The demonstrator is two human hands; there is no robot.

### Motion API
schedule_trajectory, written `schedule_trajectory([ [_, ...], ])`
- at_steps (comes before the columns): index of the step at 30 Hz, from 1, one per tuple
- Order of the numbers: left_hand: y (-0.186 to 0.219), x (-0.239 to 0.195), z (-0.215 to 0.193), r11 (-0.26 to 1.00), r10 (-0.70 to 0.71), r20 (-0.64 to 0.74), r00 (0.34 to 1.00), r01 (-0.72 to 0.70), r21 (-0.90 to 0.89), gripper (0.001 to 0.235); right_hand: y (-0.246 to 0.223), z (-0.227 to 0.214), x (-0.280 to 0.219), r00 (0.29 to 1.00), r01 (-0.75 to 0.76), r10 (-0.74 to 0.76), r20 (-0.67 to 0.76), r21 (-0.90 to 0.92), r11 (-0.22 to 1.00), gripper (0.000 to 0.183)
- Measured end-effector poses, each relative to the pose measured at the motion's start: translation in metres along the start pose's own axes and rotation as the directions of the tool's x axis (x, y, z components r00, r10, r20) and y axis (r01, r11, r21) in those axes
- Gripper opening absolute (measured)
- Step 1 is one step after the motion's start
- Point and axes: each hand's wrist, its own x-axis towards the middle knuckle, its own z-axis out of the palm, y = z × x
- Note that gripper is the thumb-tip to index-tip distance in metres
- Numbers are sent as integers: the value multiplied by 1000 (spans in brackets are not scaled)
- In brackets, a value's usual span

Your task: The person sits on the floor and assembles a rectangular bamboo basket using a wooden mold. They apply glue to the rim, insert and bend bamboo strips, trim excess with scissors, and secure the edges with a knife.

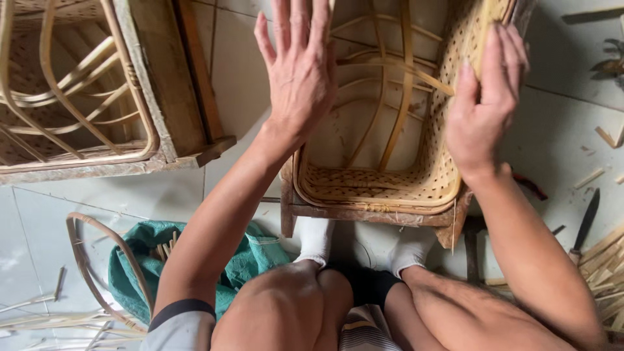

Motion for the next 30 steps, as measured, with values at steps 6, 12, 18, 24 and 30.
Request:
schedule_trajectory([
  [6,7,-2,-4,997,-11,-34,999,8,-75,65,-14,-4,-2,986,86,-49,157,-239,967,48],
  [12,15,-3,-3,998,9,45,999,-12,69,71,-6,-16,-7,984,93,-51,170,-250,964,48],
  [18,8,-4,2,994,-40,-57,998,34,-107,83,-7,-17,-9,982,65,-14,187,-270,961,54],
  [24,16,-73,-47,815,571,80,817,-554,-168,25,-5,-18,-9,982,37,8,189,-235,971,50],
  [30,14,-116,-46,807,590,494,639,-491,-330,58,0,-13,-12,983,41,3,183,-234,971,48],
])
